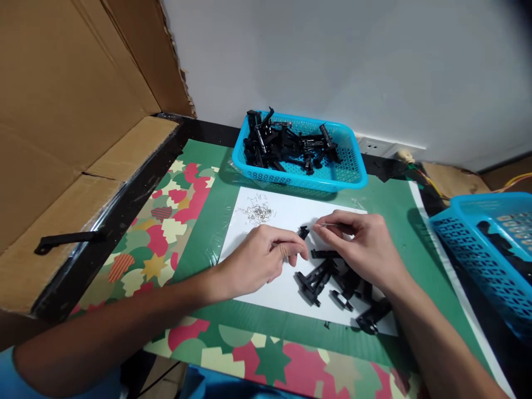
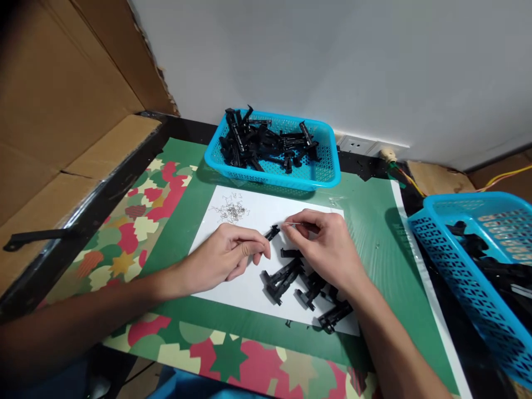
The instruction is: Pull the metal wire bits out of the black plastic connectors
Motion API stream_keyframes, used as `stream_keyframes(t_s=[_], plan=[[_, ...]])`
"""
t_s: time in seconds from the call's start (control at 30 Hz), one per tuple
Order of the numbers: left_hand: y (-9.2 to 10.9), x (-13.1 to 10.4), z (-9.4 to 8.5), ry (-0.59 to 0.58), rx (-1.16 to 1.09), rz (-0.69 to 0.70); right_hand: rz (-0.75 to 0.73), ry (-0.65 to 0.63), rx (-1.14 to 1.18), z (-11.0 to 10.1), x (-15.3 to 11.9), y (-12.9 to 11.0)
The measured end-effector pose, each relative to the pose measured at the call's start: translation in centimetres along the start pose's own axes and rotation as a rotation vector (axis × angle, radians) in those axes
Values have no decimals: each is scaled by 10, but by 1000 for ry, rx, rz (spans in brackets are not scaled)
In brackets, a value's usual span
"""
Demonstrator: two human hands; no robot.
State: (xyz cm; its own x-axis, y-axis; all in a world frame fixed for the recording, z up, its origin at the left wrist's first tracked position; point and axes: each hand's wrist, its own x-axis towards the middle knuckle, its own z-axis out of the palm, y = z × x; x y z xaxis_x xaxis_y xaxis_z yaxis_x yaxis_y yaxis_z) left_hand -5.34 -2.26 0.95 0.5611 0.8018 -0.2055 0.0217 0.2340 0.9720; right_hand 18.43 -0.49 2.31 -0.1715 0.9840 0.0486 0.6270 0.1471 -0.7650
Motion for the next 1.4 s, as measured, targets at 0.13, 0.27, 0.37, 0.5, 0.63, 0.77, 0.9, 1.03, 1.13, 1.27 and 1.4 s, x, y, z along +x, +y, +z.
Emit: stream_keyframes(t_s=[0.13, 0.27, 0.37, 0.5, 0.63, 0.77, 0.9, 1.03, 1.13, 1.27, 1.4], plan=[[0, -1, 0, -2, 48, -9, -13, -13, -81, 3, -1, -3], [1, -1, -1, 0, 100, 15, -74, 14, -152, 5, -4, -6], [2, -1, -1, -2, 124, 34, -162, 50, -231, 7, -5, -7], [3, -2, -1, 4, 138, 38, -266, 82, -319, 10, -5, -6], [5, -2, -1, -1, 154, 37, -302, 61, -347, 8, -3, -4], [5, -1, -1, 5, 160, 33, -307, 62, -334, 7, -2, -5], [3, 0, 0, 11, 157, 29, -314, 87, -344, 8, -3, -5], [1, 0, 0, 17, 146, 45, -350, 89, -354, 11, -3, -1], [1, 0, 0, 20, 150, 50, -375, 83, -364, 13, -4, 1], [4, -1, -1, -2, 193, 45, -377, 86, -353, 15, -4, -3], [7, -2, -2, -20, 243, 34, -336, 38, -338, 14, -3, -8]])
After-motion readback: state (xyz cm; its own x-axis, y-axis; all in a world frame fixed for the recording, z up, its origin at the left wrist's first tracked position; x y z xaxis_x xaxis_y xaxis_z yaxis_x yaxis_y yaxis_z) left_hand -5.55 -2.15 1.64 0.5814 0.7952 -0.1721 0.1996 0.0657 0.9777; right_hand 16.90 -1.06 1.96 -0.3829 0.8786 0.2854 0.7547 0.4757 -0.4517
